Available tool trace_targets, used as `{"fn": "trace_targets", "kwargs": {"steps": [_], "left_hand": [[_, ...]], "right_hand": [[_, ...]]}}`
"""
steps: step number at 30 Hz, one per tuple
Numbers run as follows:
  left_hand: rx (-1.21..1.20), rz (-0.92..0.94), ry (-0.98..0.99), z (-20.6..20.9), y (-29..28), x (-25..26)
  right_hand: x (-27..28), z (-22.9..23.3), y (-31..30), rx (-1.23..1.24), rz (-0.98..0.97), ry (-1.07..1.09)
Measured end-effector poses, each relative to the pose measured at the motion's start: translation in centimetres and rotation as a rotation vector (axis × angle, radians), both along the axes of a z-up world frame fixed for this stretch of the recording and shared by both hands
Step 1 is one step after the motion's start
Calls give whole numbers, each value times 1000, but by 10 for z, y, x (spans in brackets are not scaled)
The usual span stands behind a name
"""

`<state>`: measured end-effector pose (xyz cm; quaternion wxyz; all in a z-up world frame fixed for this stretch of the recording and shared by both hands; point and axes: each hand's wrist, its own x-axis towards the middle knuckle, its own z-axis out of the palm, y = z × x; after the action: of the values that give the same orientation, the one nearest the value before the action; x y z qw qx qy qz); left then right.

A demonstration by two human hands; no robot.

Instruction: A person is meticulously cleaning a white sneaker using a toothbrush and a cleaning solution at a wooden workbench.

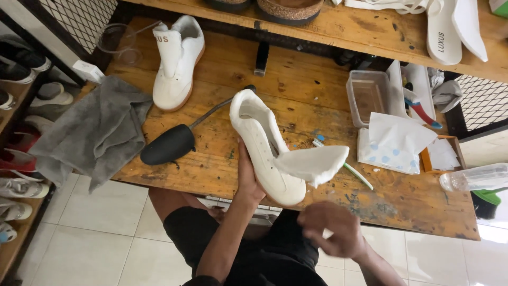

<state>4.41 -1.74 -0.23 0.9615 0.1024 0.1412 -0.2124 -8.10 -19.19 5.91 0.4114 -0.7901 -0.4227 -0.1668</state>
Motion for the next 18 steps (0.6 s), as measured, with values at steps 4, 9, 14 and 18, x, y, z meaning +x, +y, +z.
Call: {"fn": "trace_targets", "kwargs": {"steps": [4,9,14,18], "left_hand": [[-85,-59,-123,-12,-9,-6],[203,-146,203,56,-25,-30],[468,-181,146,-16,-26,-19],[431,23,-113,38,-4,-20]], "right_hand": [[11,-32,-18,153,-467,445],[27,-39,-7,342,-423,715],[24,-42,7,418,-477,754],[27,-42,9,452,-499,772]]}}
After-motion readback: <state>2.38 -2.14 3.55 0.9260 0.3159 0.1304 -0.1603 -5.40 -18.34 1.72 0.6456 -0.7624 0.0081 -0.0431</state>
